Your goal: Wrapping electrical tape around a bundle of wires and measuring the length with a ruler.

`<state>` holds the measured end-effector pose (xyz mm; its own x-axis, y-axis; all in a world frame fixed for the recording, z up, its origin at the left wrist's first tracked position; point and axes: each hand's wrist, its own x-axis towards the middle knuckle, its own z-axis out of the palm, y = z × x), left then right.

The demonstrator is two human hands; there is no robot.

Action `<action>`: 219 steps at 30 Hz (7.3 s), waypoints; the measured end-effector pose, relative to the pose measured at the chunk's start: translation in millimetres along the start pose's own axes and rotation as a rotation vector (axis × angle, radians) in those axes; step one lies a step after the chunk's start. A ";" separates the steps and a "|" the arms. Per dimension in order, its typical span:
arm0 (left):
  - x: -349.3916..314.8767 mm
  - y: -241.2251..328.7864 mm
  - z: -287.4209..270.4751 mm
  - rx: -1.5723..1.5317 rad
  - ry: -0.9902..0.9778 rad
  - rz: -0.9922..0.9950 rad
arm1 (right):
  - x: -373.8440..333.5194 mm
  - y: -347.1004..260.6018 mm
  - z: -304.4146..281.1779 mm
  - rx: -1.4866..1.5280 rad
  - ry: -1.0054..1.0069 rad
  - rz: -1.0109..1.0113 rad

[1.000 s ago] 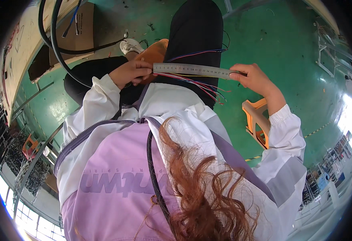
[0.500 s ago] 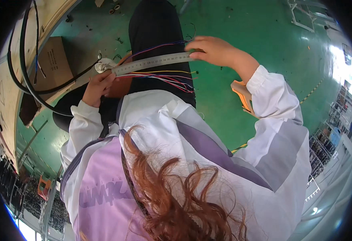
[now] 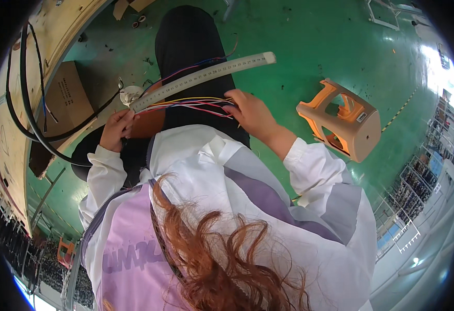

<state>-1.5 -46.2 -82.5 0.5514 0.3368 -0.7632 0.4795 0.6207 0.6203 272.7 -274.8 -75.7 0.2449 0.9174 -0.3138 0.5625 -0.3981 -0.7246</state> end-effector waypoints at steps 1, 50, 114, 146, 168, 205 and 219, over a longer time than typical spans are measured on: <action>1.1 -0.6 -2.2 0.009 -0.005 0.008 | 1.6 0.9 -2.5 0.211 -0.023 0.011; -10.7 -1.3 -1.0 0.252 -0.039 0.006 | 59.6 -13.2 -3.4 1.037 0.308 0.198; -156.3 -8.0 80.3 0.412 0.207 1.285 | 272.2 -433.0 -138.0 0.872 -0.347 -0.609; -143.6 138.1 -24.6 1.017 -0.015 1.331 | 60.0 -251.2 -8.4 0.825 -0.813 -0.308; -153.1 43.5 27.3 0.004 0.439 0.587 | 234.8 -193.3 -155.7 -0.278 0.370 -0.410; -165.1 -19.8 48.2 -0.560 0.327 0.391 | 82.1 -201.0 74.3 0.693 -0.884 0.041; -177.2 -31.3 61.6 -0.523 0.484 0.436 | 78.4 -182.4 90.0 0.745 -1.020 -0.215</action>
<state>-72.1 -169.0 44.5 0.2022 0.8158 -0.5419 -0.1534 0.5729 0.8052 118.2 -130.1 -23.4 -0.6951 0.6795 -0.2348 -0.1414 -0.4495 -0.8820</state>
